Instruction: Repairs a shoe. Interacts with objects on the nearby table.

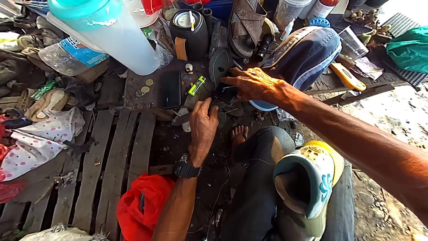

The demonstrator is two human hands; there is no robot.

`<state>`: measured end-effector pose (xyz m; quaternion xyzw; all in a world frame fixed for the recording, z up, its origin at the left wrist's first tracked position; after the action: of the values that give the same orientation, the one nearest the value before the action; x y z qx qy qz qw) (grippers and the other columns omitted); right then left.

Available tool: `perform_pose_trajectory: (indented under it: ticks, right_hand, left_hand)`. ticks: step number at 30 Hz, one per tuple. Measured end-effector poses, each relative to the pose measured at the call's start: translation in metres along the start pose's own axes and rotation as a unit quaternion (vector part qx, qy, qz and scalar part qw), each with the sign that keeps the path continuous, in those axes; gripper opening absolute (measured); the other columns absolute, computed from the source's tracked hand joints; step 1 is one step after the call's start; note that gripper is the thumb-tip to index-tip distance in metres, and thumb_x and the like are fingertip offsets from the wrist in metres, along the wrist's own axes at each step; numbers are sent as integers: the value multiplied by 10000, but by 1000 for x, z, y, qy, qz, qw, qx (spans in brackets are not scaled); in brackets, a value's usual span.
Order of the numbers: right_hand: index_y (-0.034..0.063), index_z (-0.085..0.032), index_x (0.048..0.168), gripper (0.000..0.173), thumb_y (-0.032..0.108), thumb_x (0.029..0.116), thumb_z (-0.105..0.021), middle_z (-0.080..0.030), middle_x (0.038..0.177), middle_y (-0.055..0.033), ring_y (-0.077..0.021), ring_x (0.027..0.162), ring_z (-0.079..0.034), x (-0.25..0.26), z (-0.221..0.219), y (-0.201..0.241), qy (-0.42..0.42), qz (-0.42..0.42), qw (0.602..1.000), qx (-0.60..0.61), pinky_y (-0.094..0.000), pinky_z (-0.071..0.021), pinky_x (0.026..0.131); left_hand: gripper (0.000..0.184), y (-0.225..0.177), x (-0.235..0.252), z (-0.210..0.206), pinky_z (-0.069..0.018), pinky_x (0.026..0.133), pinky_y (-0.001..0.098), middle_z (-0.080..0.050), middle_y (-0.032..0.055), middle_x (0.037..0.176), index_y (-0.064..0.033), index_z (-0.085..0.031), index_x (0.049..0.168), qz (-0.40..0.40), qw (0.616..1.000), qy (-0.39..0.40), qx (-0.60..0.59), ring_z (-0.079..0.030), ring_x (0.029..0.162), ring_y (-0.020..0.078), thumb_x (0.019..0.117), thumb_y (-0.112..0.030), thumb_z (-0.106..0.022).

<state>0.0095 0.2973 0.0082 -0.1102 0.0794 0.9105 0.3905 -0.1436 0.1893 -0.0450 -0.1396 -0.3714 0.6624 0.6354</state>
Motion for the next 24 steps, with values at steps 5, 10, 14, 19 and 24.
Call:
perform_pose_trajectory:
  ticks: [5, 10, 14, 19, 24]
  right_hand:
    - [253, -468, 1549, 752, 162, 855, -742, -510, 1462, -199, -388, 865, -664, -8, 2, -4, -9, -12, 1000, 6, -559, -528, 711]
    - [237, -529, 1490, 653, 172, 869, -721, -572, 1357, -187, -371, 830, -668, -24, 7, -12, -50, -29, 998, 17, -545, -528, 669]
    - [228, -608, 1394, 504, 186, 894, -661, -605, 1328, -139, -330, 814, -677, -51, 14, -12, -100, -20, 994, 45, -519, -531, 623]
    - [228, -690, 1315, 392, 203, 924, -667, -672, 1195, -58, -259, 814, -689, -103, 11, -8, -140, -17, 987, 78, -484, -533, 589]
    - [224, -705, 1284, 333, 223, 958, -639, -694, 1108, -34, -231, 806, -688, -123, -3, -3, -104, -35, 988, 107, -470, -540, 620]
  left_hand:
    - [326, 3, -4, 1, -585, 810, 399, -694, 143, 1070, -24, -691, 1266, 2, 1000, -6, -14, -693, 913, 230, 971, -160, -674]
    - [324, 2, -5, 1, -589, 799, 381, -692, 138, 1082, -27, -691, 1267, 1, 1000, -10, -20, -693, 906, 216, 970, -154, -673]
    - [327, 1, -7, 4, -597, 818, 364, -694, 138, 1095, -30, -689, 1273, 3, 1000, -10, -27, -700, 931, 208, 973, -159, -673]
    - [333, 2, -11, 6, -589, 896, 395, -693, 152, 1140, -16, -682, 1278, -1, 999, -11, -34, -700, 1017, 230, 971, -147, -675]
    - [326, 0, -9, 5, -585, 829, 402, -698, 151, 1083, -19, -692, 1267, 11, 1000, -18, -20, -697, 924, 234, 978, -169, -669]
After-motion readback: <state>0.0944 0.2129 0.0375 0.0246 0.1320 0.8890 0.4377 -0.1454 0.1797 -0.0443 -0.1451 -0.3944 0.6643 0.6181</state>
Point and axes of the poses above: each hand's wrist, its own x-axis towards the middle knuckle, its own z-axis out of the back of the hand, y = z × x, the point moved 6 cm from there along x, towards the middle knuckle
